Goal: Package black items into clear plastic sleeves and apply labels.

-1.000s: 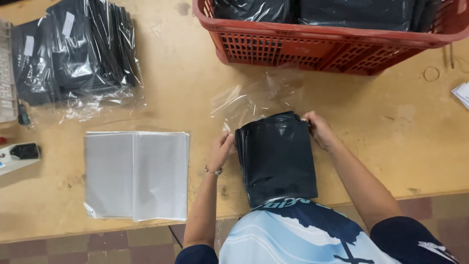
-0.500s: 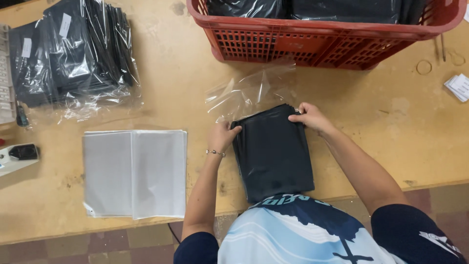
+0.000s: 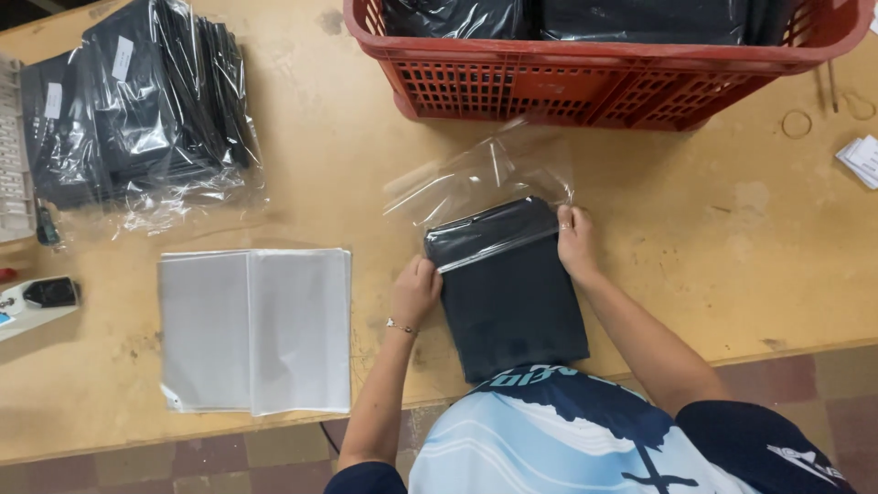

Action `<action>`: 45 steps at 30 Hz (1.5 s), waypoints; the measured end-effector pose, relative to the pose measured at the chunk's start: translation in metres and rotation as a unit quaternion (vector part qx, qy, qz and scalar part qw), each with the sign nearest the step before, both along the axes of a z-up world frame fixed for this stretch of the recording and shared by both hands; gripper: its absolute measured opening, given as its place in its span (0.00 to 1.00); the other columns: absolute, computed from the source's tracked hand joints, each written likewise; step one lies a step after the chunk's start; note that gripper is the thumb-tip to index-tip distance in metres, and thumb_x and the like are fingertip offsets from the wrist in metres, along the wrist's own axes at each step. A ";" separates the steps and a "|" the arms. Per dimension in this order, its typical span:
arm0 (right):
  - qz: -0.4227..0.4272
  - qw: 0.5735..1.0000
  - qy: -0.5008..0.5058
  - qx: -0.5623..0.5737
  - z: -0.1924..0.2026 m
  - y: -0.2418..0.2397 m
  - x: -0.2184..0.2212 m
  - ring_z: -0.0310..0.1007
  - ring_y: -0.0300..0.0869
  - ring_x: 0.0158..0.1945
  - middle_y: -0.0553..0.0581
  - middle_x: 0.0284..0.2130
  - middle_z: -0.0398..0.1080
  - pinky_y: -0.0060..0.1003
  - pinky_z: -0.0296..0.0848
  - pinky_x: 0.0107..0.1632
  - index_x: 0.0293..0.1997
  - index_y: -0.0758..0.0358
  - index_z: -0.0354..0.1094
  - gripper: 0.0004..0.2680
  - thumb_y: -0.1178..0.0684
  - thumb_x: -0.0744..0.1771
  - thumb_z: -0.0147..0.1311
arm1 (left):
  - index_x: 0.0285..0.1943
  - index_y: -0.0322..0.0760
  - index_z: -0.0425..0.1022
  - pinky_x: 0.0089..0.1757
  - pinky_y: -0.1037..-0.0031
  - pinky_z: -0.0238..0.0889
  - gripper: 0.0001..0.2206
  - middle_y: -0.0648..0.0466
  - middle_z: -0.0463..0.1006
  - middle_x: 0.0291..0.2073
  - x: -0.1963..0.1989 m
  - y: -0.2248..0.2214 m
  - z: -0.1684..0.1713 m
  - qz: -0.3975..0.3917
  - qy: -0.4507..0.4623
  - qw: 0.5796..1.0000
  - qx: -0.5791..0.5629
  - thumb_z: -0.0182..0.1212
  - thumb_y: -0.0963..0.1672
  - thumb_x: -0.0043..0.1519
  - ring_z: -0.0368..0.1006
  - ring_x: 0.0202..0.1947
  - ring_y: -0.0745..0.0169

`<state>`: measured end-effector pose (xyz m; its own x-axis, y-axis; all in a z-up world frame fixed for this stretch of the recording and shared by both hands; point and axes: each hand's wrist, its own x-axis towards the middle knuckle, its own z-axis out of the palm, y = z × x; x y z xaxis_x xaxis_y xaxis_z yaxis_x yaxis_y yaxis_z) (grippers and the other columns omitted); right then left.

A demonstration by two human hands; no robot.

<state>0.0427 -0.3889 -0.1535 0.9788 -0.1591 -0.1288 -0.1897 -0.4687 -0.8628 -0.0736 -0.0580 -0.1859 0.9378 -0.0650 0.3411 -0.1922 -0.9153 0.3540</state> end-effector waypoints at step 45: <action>0.258 0.906 0.224 0.248 0.023 -0.037 -0.039 0.73 0.43 0.41 0.56 0.33 0.76 0.46 0.70 0.53 0.38 0.63 0.80 0.11 0.59 0.69 0.44 | 0.44 0.40 0.70 0.41 0.75 0.67 0.09 0.59 0.76 0.33 -0.003 -0.022 0.060 0.045 0.336 0.723 -0.602 0.57 0.35 0.61 0.71 0.37 0.68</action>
